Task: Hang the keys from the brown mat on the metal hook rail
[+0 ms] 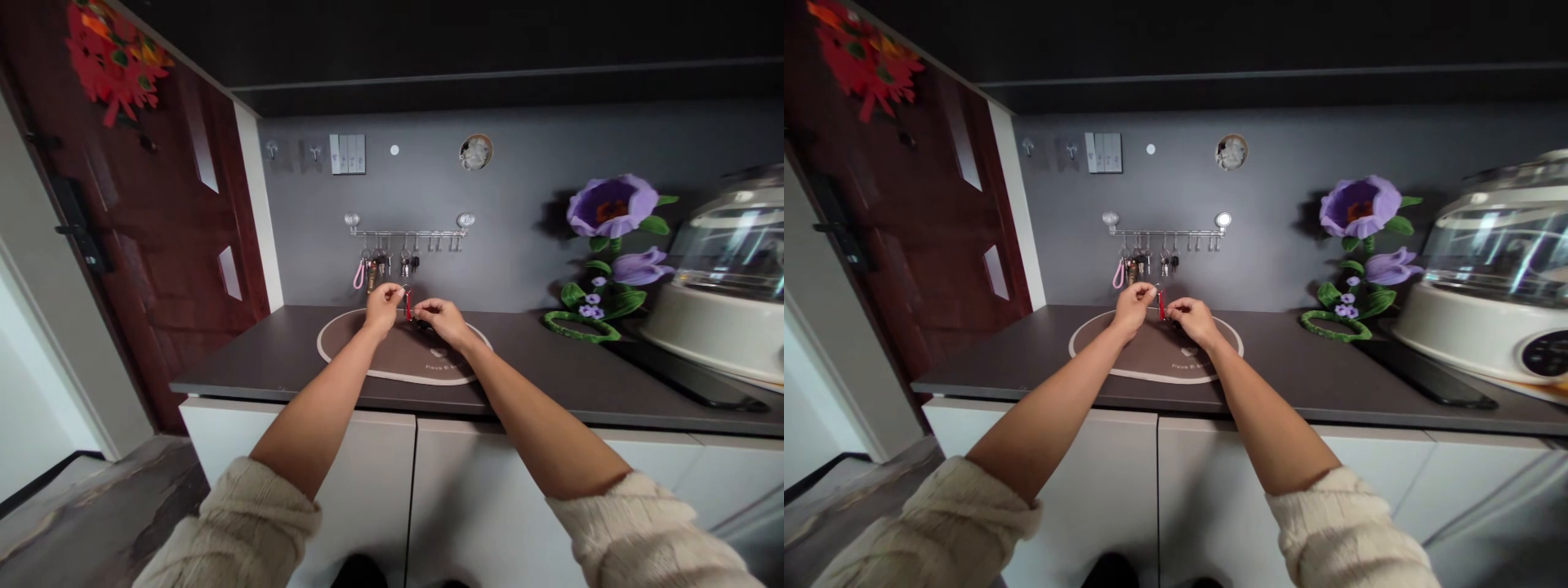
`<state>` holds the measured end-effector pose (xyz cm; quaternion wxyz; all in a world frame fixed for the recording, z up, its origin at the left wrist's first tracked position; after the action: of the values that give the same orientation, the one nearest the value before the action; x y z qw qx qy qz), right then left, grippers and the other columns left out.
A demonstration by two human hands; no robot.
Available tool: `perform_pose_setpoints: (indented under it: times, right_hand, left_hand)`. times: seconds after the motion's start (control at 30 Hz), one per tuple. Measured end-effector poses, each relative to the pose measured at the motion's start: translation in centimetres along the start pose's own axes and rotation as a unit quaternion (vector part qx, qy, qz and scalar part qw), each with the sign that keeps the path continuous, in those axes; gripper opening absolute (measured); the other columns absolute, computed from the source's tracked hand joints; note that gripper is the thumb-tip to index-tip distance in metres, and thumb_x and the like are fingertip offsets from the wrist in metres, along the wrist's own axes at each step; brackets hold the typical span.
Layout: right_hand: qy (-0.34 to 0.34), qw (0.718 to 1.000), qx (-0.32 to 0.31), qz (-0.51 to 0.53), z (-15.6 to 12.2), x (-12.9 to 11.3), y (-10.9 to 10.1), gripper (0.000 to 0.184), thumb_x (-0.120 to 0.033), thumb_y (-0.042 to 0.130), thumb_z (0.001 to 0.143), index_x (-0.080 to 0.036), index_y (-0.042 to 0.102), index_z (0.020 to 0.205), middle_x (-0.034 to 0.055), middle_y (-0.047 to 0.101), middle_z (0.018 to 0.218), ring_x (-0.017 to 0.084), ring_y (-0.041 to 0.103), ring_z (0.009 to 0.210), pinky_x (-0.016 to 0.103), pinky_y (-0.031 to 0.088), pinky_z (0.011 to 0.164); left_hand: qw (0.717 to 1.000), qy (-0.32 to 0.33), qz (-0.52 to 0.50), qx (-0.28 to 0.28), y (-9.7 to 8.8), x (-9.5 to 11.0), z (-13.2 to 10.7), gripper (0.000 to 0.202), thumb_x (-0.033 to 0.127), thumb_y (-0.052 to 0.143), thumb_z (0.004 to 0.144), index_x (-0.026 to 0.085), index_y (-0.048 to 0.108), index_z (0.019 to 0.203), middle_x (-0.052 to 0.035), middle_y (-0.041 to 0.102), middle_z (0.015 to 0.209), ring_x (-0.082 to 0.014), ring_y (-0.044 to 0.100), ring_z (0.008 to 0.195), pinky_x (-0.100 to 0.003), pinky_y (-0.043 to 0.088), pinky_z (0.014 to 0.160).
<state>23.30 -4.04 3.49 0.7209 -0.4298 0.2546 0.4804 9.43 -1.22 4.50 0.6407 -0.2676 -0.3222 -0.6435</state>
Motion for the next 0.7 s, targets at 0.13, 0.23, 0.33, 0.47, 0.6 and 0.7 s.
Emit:
perform_pose_setpoints:
  times: [0.13, 0.23, 0.33, 0.47, 0.6, 0.7]
  right_hand:
    - [-0.008, 1.000, -0.027, -0.012, -0.20, -0.17, 0.29, 0.024, -0.036, 0.058, 0.064, -0.015, 0.063, 0.077, 0.0018, 0.062, 0.071, 0.010, 0.052, 0.061, 0.024, 0.040, 0.063]
    - [-0.010, 0.999, -0.033, -0.031, -0.17, -0.02, 0.42, 0.027, -0.038, 0.059, 0.064, -0.016, 0.063, 0.079, 0.0015, 0.062, 0.071, 0.010, 0.051, 0.060, 0.024, 0.040, 0.061]
    - [-0.016, 0.998, -0.026, -0.051, -0.05, 0.15, 0.47, 0.028, -0.039, 0.061, 0.062, -0.016, 0.063, 0.078, 0.0014, 0.062, 0.071, 0.010, 0.051, 0.060, 0.024, 0.040, 0.061]
    - [-0.029, 0.998, -0.010, -0.063, -0.02, 0.16, 0.49, 0.029, -0.041, 0.062, 0.060, -0.016, 0.062, 0.074, 0.0013, 0.061, 0.069, 0.010, 0.051, 0.059, 0.023, 0.039, 0.060]
    - [-0.045, 0.995, -0.001, -0.084, -0.16, -0.16, 0.49, 0.026, -0.042, 0.060, 0.062, -0.016, 0.062, 0.069, 0.0010, 0.060, 0.067, 0.010, 0.050, 0.059, 0.023, 0.039, 0.060]
    - [-0.049, 0.995, 0.000, -0.092, -0.27, -0.48, 0.47, 0.024, -0.040, 0.059, 0.064, -0.016, 0.062, 0.068, 0.0005, 0.060, 0.066, 0.010, 0.050, 0.058, 0.023, 0.039, 0.060]
  left_hand:
    - [1.000, -0.001, -0.005, -0.007, -0.02, 0.34, -0.08, 0.005, 0.018, 0.053, 0.070, 0.014, 0.056, 0.071, 0.0001, 0.056, 0.067, -0.0090, 0.048, 0.063, -0.022, 0.038, 0.066]
    - [1.000, 0.000, -0.005, -0.014, 0.04, 0.58, -0.11, 0.005, 0.019, 0.053, 0.070, 0.014, 0.056, 0.071, -0.0002, 0.057, 0.068, -0.0093, 0.049, 0.064, -0.023, 0.039, 0.067]
    - [1.000, 0.001, -0.005, -0.023, 0.13, 0.75, -0.13, 0.006, 0.020, 0.054, 0.070, 0.014, 0.056, 0.071, -0.0006, 0.058, 0.070, -0.0095, 0.050, 0.066, -0.023, 0.039, 0.068]
    - [0.999, -0.008, -0.028, -0.036, 0.25, 0.87, -0.22, 0.009, 0.022, 0.054, 0.070, 0.014, 0.055, 0.072, -0.0008, 0.058, 0.070, -0.0094, 0.051, 0.066, -0.023, 0.040, 0.068]
    - [0.997, -0.020, -0.051, -0.050, 0.37, 0.91, -0.29, 0.011, 0.025, 0.055, 0.069, 0.014, 0.055, 0.072, -0.0006, 0.058, 0.069, -0.0092, 0.051, 0.065, -0.024, 0.041, 0.066]
    - [0.997, -0.021, -0.060, -0.049, 0.40, 0.86, -0.23, 0.012, 0.026, 0.056, 0.070, 0.014, 0.055, 0.072, -0.0003, 0.058, 0.068, -0.0092, 0.051, 0.064, -0.023, 0.040, 0.064]
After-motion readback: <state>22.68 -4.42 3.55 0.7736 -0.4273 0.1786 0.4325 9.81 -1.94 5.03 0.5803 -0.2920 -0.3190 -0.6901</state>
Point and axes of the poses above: each hand's wrist, its own z-axis towards the middle knuckle, its own y-axis out of the palm, x = y × z, the point moved 3 cm from there along z, towards the middle knuckle
